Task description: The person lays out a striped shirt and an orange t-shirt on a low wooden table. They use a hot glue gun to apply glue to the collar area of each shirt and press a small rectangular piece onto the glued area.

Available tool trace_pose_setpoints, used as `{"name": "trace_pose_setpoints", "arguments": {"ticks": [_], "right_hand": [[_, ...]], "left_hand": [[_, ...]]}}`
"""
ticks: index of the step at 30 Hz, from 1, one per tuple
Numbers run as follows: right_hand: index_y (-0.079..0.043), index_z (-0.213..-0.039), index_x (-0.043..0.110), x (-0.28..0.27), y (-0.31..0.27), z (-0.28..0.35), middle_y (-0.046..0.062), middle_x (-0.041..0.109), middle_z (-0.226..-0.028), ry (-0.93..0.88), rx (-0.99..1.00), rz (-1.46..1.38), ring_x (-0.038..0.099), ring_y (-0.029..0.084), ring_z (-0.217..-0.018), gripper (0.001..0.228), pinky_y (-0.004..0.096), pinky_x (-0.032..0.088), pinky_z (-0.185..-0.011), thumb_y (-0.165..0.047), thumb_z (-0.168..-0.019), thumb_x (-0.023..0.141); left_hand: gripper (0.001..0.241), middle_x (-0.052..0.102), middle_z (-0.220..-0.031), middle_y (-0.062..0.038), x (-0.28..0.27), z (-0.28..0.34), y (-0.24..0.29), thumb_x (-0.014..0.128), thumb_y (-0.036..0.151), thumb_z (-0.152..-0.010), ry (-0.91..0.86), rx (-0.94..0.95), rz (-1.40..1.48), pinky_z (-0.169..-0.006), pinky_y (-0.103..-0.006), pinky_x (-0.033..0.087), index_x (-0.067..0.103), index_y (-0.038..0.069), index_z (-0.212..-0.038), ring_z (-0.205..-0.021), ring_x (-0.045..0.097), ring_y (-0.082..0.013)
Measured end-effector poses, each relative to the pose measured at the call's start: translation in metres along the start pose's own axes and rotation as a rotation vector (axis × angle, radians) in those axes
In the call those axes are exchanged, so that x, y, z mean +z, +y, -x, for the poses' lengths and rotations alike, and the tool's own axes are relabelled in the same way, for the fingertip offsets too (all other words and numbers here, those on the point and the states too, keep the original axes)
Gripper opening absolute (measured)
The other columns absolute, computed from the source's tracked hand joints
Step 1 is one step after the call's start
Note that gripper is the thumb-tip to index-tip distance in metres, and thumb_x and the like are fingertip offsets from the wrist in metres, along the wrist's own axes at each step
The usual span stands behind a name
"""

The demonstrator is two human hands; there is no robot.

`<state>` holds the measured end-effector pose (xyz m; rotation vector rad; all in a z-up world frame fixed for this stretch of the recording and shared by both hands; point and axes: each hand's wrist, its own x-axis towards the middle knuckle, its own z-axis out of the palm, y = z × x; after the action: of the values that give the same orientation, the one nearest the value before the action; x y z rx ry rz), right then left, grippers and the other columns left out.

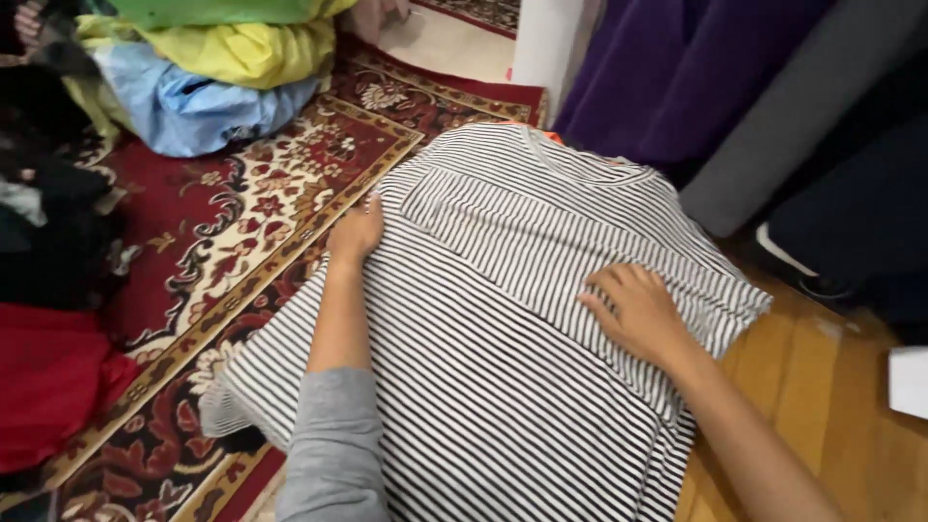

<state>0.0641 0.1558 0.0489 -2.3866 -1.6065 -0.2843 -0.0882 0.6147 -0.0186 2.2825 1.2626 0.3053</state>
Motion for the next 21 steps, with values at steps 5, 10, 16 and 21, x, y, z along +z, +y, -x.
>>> {"name": "trace_pose_setpoints", "arguments": {"ticks": [5, 10, 16, 21], "right_hand": [[-0.017, -0.128, 0.068, 0.031, -0.055, -0.101, 0.010, 0.063, -0.134, -0.009, -0.112, 0.036, 0.056, 0.031, -0.133, 0.041, 0.053, 0.042, -0.110, -0.046, -0.102, 0.054], [-0.019, -0.154, 0.048, 0.060, -0.117, -0.188, 0.017, 0.043, -0.160, -0.187, -0.124, -0.058, 0.032, 0.036, -0.153, 0.063, 0.066, 0.020, -0.121, -0.058, -0.107, 0.031], [-0.019, -0.150, 0.053, 0.079, -0.116, -0.210, 0.017, 0.045, -0.158, -0.107, -0.084, -0.202, 0.036, 0.037, -0.151, 0.057, 0.067, 0.018, -0.121, -0.055, -0.108, 0.037], [-0.020, -0.149, 0.055, 0.083, -0.112, -0.210, 0.018, 0.048, -0.156, -0.056, -0.097, -0.251, 0.040, 0.038, -0.148, 0.055, 0.068, 0.019, -0.120, -0.054, -0.110, 0.037]], "left_hand": [[0.104, 0.047, -0.156, -0.022, 0.017, -0.029, -0.070, 0.013, 0.085, -0.095, -0.198, -0.218, 0.152, -0.125, -0.0481, 0.023, 0.053, 0.005, -0.149, -0.149, 0.038, -0.0356], [0.099, 0.022, -0.171, -0.014, 0.030, -0.051, -0.077, 0.011, 0.077, -0.099, -0.392, -0.263, 0.129, -0.131, -0.0419, -0.002, 0.025, 0.005, -0.163, -0.159, 0.014, -0.0258], [0.059, 0.060, -0.140, -0.029, 0.027, -0.068, -0.075, 0.040, 0.034, -0.103, -0.176, 0.069, 0.119, -0.126, -0.0541, 0.026, 0.062, -0.011, -0.134, -0.141, 0.047, -0.0421], [0.040, 0.072, -0.121, -0.017, 0.065, -0.133, -0.104, 0.053, 0.038, -0.096, 0.208, -0.232, 0.337, -0.103, -0.0514, 0.050, 0.073, 0.015, -0.122, -0.123, 0.064, -0.0370]]}}
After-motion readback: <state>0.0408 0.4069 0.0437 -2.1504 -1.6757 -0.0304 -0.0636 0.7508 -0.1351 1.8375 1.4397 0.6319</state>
